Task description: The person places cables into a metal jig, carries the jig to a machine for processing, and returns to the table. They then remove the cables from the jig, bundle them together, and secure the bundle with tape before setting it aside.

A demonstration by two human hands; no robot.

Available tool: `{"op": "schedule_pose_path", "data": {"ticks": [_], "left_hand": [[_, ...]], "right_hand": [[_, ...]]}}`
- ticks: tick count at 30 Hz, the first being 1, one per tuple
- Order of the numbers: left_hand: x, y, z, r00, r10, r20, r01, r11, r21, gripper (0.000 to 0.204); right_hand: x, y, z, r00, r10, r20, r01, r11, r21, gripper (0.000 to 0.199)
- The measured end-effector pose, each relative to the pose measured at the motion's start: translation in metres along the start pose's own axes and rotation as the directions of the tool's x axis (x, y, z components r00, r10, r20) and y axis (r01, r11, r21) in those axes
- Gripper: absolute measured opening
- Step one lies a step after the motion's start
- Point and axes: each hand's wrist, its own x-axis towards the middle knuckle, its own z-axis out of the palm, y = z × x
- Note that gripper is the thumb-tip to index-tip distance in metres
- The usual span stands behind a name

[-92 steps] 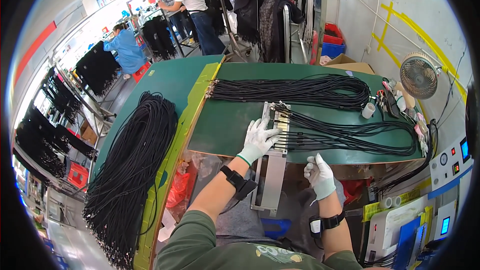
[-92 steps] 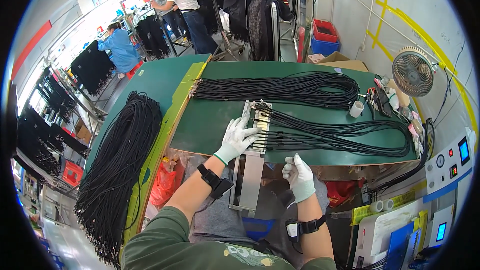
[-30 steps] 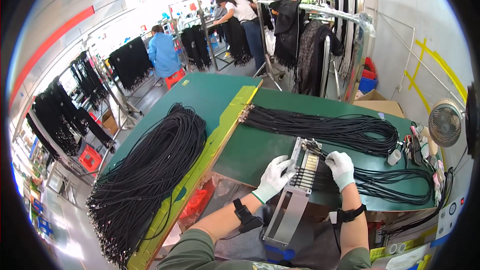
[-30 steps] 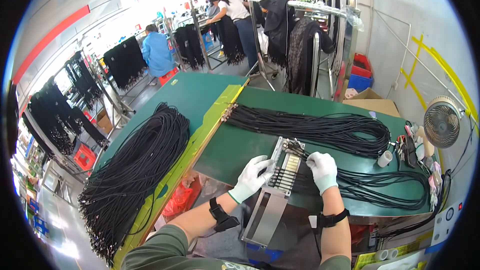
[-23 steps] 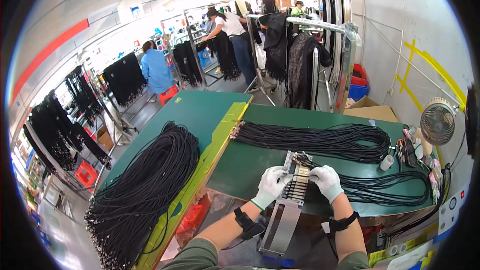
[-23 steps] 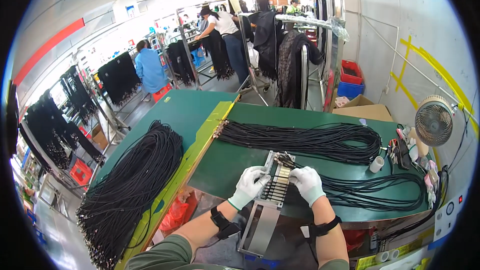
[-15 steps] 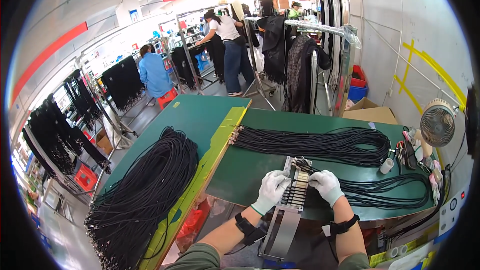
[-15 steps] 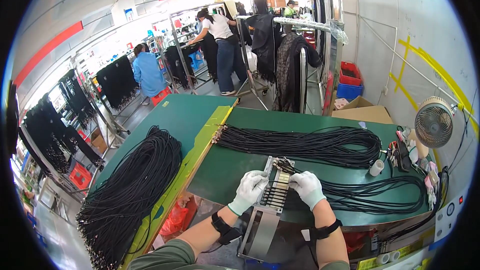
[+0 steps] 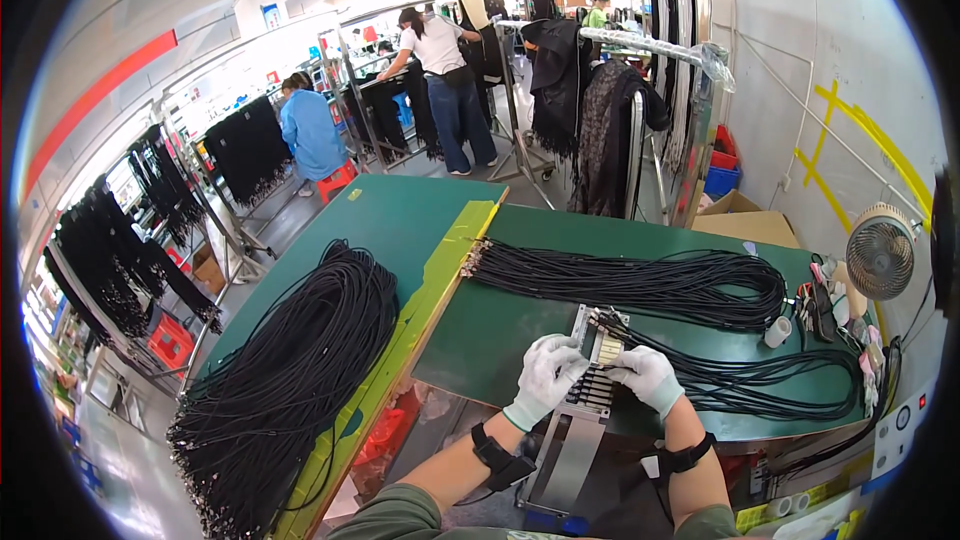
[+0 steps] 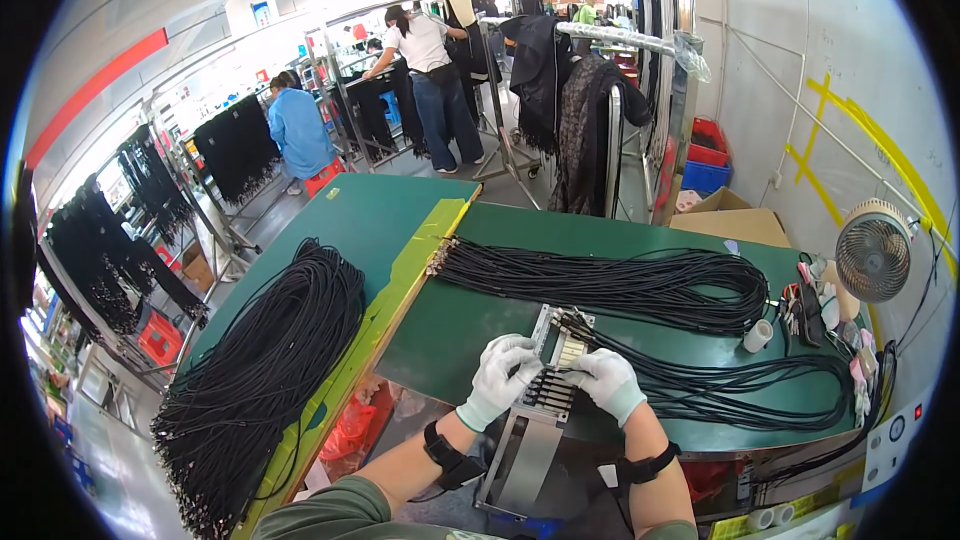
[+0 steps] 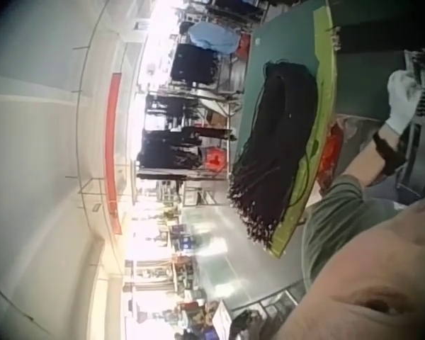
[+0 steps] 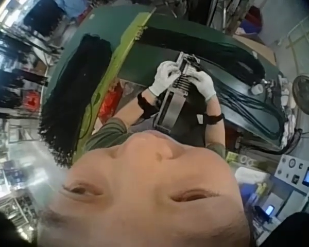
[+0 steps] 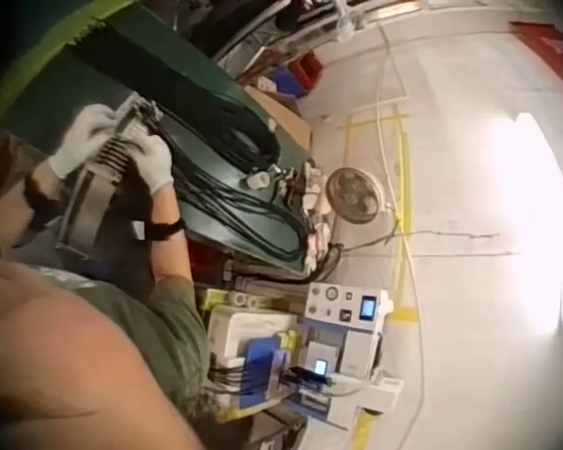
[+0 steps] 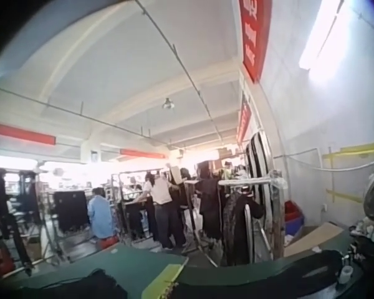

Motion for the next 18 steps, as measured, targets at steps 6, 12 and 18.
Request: {"op": "schedule_pose_path", "data": {"ticks": [6,12,18], "left_hand": [[-0.002,0.001,0.006,0.997,0.060,0.047,-0.060,0.998,-0.002,0.012],[-0.001,0.007,0.004,0.995,0.092,0.037,-0.091,0.996,-0.009,0.014],[-0.001,0.008,0.008,0.995,0.080,0.061,-0.079,0.997,-0.026,0.014]], "right_hand": [[-0.003,-0.006,0.012,1.000,-0.012,0.012,0.014,0.994,-0.104,0.021],[0.000,-0.019,0.013,1.000,0.027,-0.004,-0.026,0.987,0.157,0.023],[0.003,-0.022,0.002,1.000,-0.001,0.022,0.000,1.000,0.024,0.020]]}}
